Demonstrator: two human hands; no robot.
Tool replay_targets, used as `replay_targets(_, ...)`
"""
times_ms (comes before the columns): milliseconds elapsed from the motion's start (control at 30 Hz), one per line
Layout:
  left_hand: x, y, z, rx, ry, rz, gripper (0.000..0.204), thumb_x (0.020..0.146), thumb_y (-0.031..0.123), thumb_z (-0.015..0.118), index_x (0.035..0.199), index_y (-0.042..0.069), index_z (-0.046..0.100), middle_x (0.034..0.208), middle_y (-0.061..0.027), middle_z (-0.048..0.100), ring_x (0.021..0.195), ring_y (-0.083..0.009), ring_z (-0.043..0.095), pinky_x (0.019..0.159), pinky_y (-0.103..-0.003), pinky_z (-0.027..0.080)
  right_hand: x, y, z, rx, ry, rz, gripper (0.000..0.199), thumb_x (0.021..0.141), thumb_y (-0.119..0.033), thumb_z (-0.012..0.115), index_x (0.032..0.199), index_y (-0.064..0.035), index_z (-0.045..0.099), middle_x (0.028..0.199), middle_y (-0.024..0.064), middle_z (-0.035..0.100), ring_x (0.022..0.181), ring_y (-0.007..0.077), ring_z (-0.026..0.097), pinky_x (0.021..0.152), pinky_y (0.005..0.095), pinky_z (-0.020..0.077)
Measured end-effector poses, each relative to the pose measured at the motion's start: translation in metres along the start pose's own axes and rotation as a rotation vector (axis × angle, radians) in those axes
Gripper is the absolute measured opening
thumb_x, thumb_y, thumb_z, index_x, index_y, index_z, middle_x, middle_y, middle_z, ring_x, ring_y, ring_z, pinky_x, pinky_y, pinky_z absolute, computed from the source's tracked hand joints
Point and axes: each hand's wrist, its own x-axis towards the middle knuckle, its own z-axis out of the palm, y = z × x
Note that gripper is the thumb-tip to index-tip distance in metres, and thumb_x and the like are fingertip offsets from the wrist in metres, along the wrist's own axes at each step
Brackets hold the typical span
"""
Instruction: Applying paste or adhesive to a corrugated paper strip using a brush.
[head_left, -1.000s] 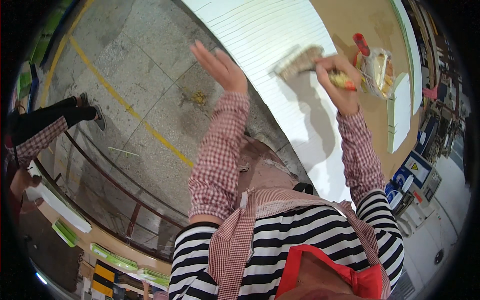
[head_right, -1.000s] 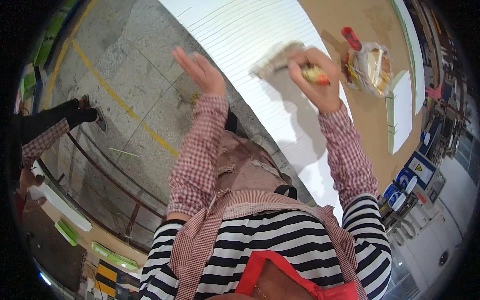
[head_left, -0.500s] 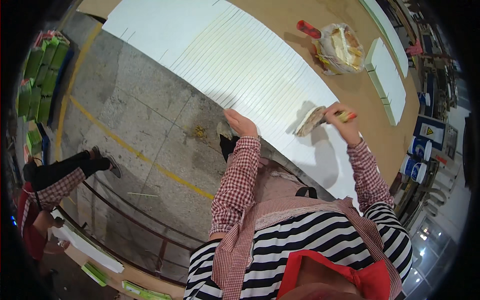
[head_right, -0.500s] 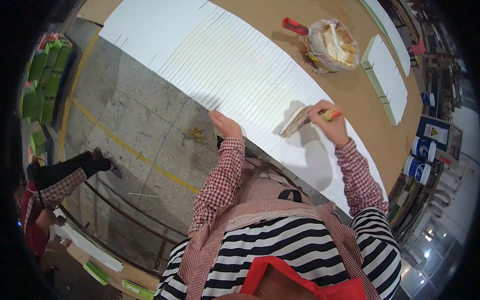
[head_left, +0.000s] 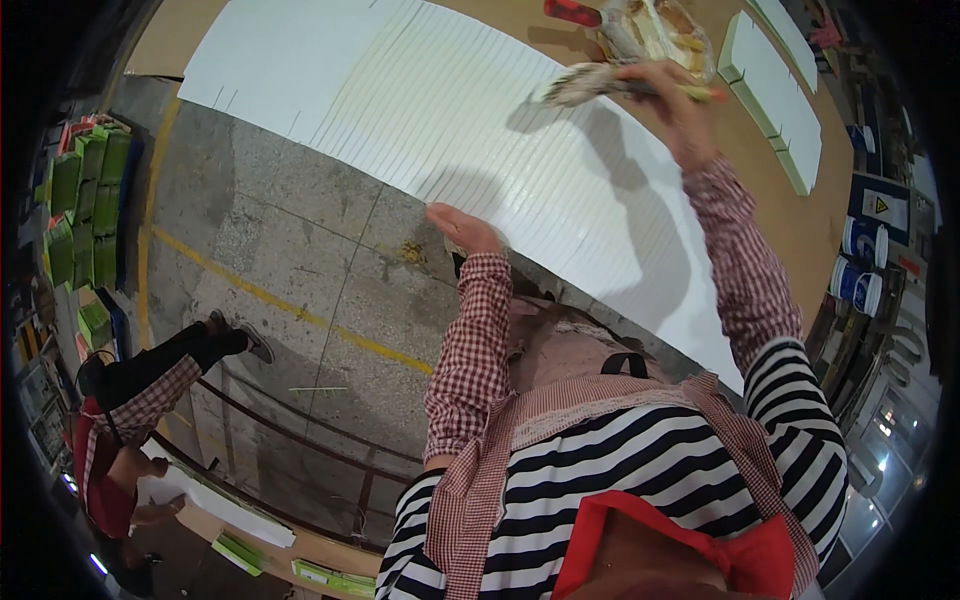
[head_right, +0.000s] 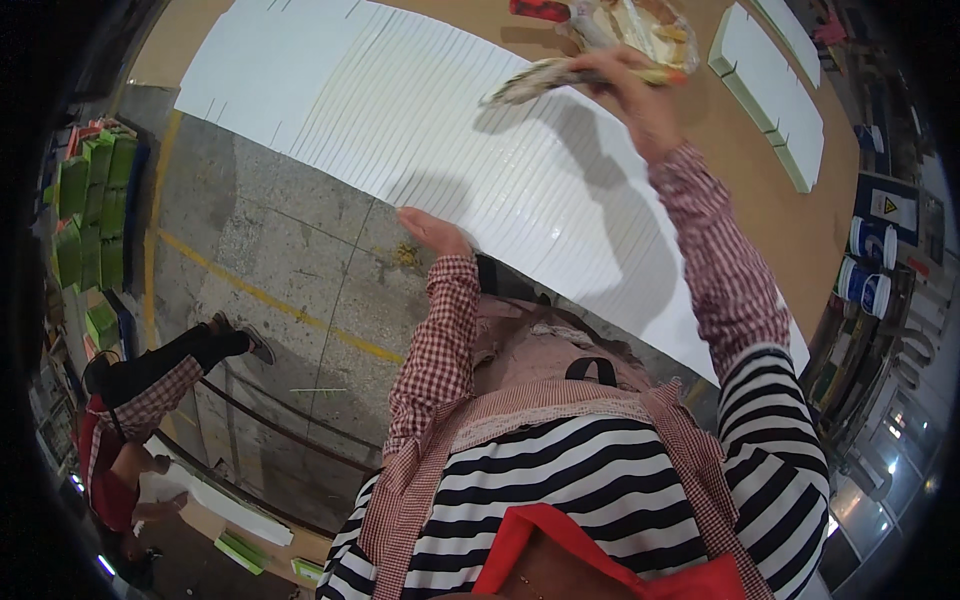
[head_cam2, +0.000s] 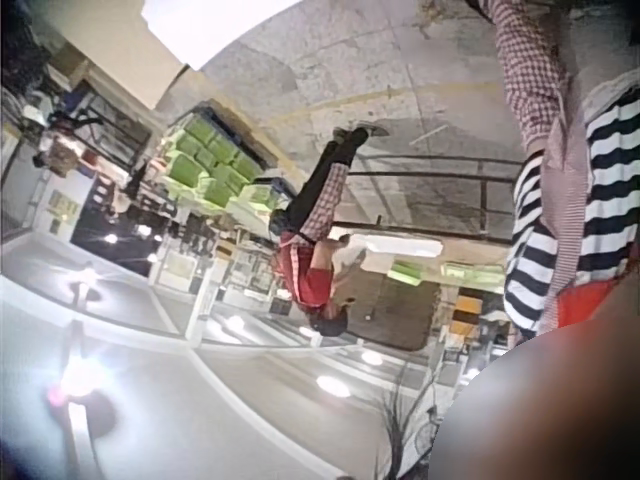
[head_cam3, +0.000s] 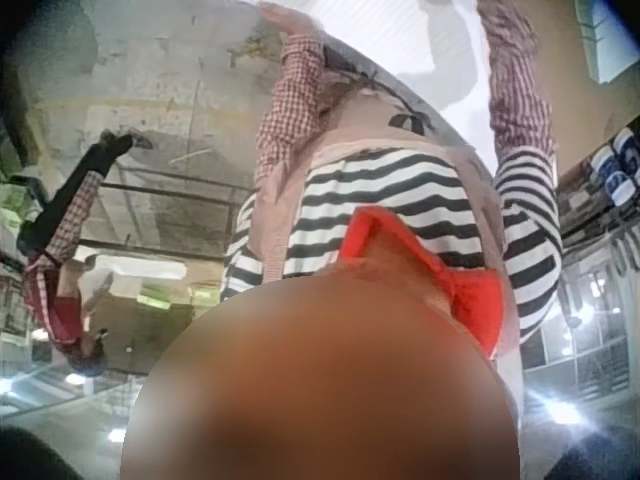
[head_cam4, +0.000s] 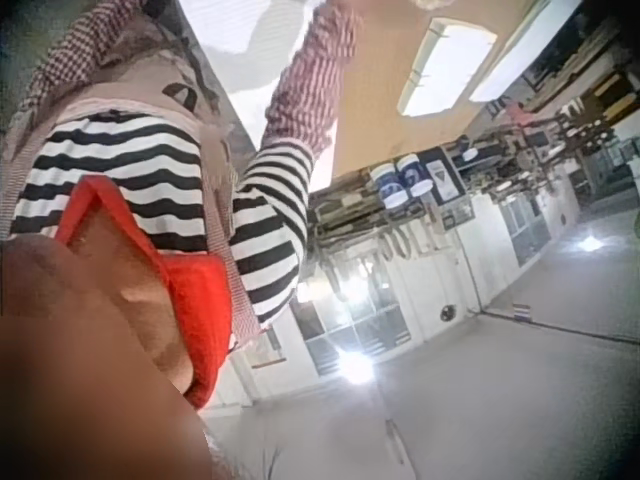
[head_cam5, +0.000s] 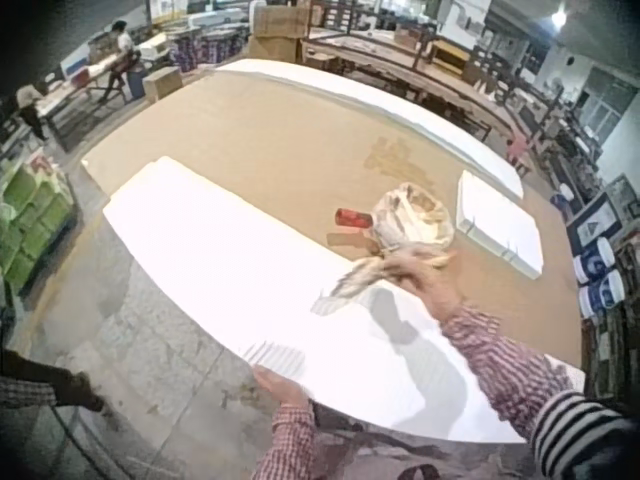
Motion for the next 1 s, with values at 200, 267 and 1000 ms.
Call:
replay_targets(200,-0.060,-0.032,-0.002,-0.001,-0.056,0.007,0.068,0.102,0.044,0.021,0.145,-0.009,0.015,0.151,-0.0273,0.017,0.140,-0.0342,0.023,0.115,-0.038,0.021,0.015,0.037,0.028,-0.166,-0.127,-0.096,0.010,0.087,-0.015,0.064,0.086,-0.0050,0.065,0.084,-0.0015,0.063,0.072,0.0051,0.057,0.064,0.0200,0.0465)
replay_targets(267,-0.070,-0.040,-0.001,0.100,-0.072,-0.002,0.069,0.102,0.045,0.021,0.145,-0.009,0.016,0.151,-0.0271,0.018,0.140,-0.0345,0.024,0.115,-0.038,0.021,0.009,0.046,0.018,-0.180,-0.120,-0.089,0.012,0.084,-0.014,0.067,0.079,-0.0038,0.061,0.075,-0.0019,0.062,0.063,0.0050,0.055,0.058,0.0207,0.0462)
replay_targets(1000,-0.081,-0.034,0.002,-0.030,0.007,-0.007,0.070,0.102,0.045,0.023,0.143,-0.012,0.017,0.150,-0.0288,0.019,0.140,-0.0353,0.022,0.116,-0.039,0.020,-0.080,0.046,-0.044,-0.299,-0.074,0.092,0.014,0.084,-0.012,0.067,0.076,-0.0030,0.060,0.068,-0.0024,0.059,0.063,0.0040,0.055,0.056,0.0193,0.0446)
